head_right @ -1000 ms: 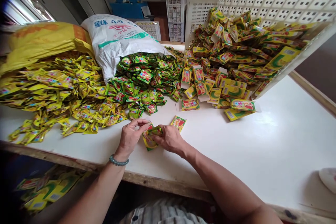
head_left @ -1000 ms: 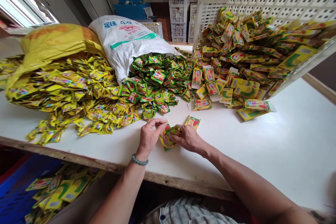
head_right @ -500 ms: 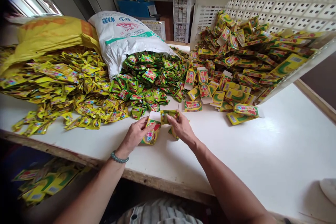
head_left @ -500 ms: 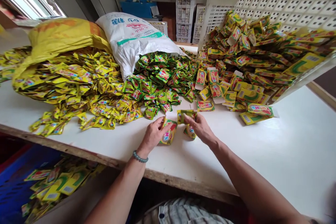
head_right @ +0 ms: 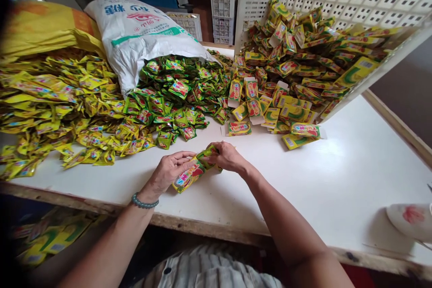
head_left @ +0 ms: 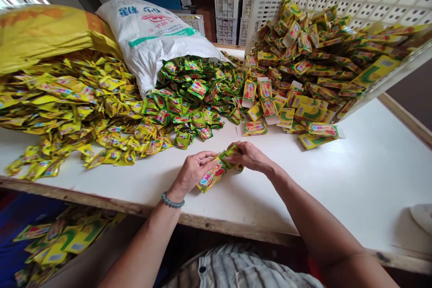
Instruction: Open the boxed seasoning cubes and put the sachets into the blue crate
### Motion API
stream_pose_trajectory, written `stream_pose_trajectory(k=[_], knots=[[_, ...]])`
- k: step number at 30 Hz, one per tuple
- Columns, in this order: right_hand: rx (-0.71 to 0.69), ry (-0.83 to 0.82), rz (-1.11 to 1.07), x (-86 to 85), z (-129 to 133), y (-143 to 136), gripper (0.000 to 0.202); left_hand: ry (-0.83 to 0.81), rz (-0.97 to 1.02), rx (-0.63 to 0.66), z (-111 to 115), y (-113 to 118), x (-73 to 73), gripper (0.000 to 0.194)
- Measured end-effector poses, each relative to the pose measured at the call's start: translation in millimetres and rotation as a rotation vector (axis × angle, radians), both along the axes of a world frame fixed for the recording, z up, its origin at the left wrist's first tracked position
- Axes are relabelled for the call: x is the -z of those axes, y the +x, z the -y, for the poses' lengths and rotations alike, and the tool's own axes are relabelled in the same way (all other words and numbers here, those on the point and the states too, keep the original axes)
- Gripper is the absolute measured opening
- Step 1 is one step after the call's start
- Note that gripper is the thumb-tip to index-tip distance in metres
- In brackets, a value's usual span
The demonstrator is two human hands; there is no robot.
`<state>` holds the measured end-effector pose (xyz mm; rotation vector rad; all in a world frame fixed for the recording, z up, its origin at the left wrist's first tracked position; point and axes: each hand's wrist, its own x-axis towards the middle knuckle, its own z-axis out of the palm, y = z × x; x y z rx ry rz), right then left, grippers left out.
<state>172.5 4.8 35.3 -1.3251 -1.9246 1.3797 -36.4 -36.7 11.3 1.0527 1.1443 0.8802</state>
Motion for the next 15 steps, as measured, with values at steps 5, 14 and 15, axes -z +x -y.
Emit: stream_pose_trajectory(k=[5,14,15], knots=[[0.067,-0.019,-0.008,1.7,5.0,-10.3,0.021,-0.024,0.04,-0.013,-0.8,1.3,5.2,0.05],[0.175,0.128,-0.035,8.6,4.8,-17.0,0.032,-0.114,0.114,-0.084,-3.3,1.0,-2.8,0.054],[0.189,0.166,-0.012,11.2,4.1,-18.0,0.031,-0.114,0.118,-0.083,-3.2,0.8,-3.3,0.054]])
